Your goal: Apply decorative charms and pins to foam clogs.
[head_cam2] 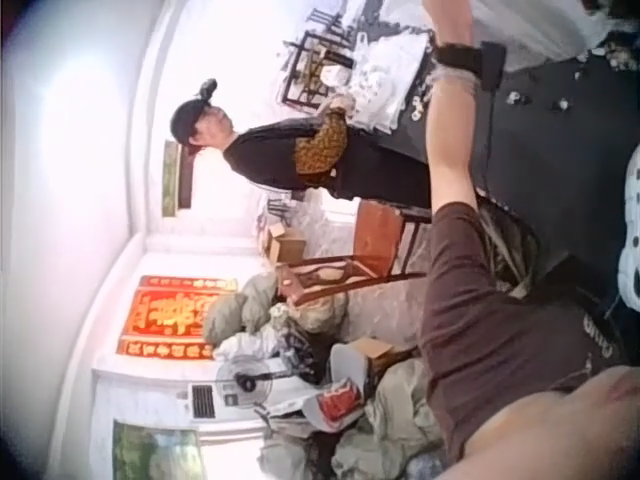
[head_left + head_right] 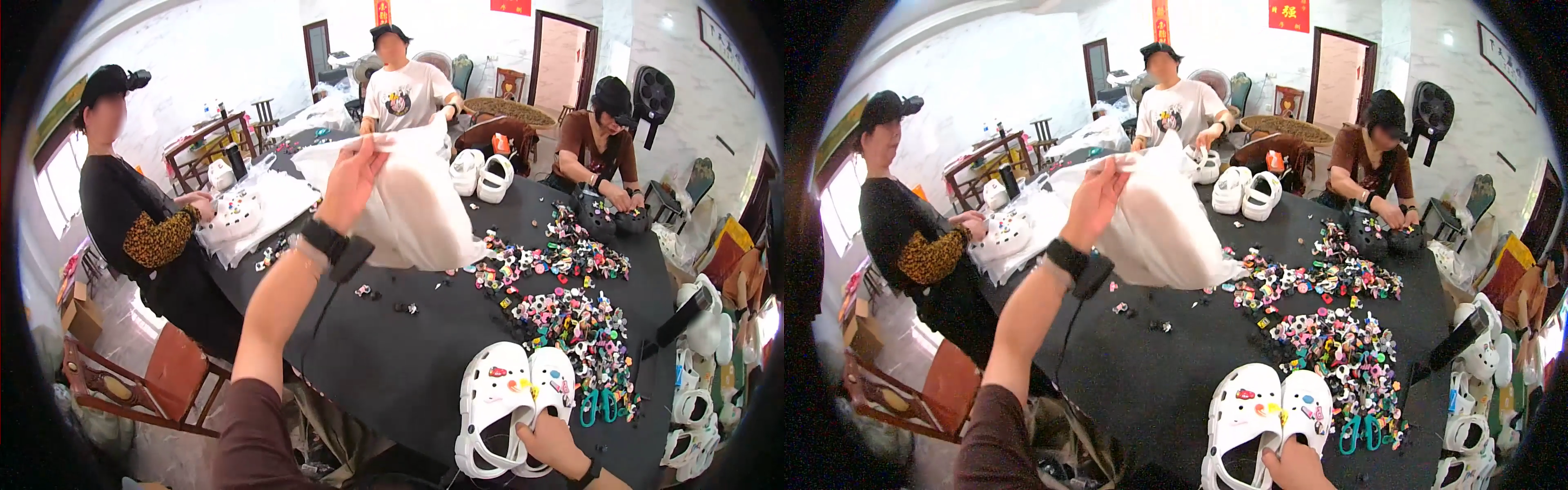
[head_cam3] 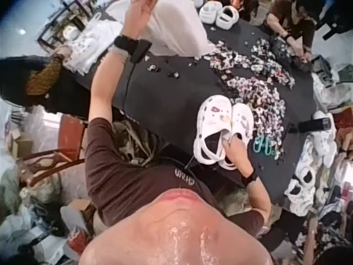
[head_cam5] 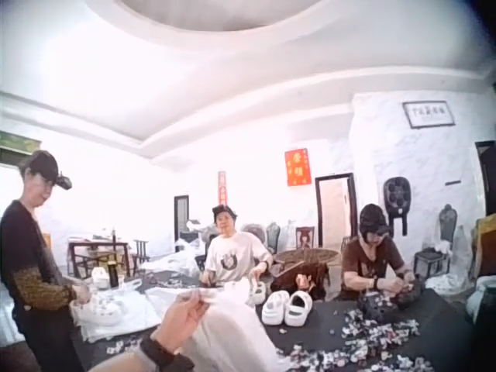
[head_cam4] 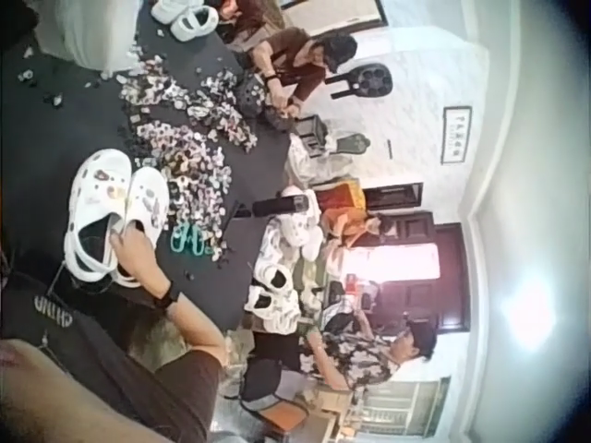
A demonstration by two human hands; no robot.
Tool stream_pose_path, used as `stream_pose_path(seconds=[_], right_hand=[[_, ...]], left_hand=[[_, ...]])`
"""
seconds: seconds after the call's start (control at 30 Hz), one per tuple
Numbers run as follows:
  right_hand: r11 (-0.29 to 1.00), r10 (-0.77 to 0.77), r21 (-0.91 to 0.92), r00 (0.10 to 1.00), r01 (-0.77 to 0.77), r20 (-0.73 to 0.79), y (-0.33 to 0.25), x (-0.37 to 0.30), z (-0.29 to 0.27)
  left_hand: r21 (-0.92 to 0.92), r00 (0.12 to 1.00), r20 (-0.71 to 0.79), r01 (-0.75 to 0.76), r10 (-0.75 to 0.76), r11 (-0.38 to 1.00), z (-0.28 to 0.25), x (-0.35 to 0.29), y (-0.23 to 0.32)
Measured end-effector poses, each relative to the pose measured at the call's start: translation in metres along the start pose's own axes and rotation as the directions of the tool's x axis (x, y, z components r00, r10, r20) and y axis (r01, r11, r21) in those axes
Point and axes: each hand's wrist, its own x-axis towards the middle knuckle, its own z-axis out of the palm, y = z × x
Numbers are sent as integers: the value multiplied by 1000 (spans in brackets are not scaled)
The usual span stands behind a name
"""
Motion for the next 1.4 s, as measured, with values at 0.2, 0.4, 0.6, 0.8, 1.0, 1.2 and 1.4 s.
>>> stream_pose_path(seconds=[0.2, 0.4, 0.6, 0.8, 1.0, 1.2, 1.4], right_hand=[[998, -51, 26, 997, 53, -52, 9, -1, 1], [930, -49, 338, 959, 146, -278, 45, -54, -16], [710, 231, 668, 823, 221, -518, 50, -90, -7], [703, 245, 681, 831, 203, -500, 33, -77, 23], [705, 222, 682, 851, 197, -476, 25, -65, 37], [703, 231, 689, 859, 177, -457, 21, -59, 44], [703, 237, 692, 864, 163, -445, 16, -55, 49]], left_hand=[[152, 1000, 12, -12, 10, 988, 56, -128, -17], [-36, 715, -350, 635, -605, 771, 70, -298, -61], [-92, 621, -386, 710, -682, 698, 68, -338, -88], [210, 835, -366, 505, -412, 837, 80, -307, -84], [178, 754, -174, 657, -634, 733, 86, -327, -62], [345, 614, -51, 751, -788, 563, 89, -385, -63], [595, 616, 343, 442, -709, 672, 64, -374, 10]])
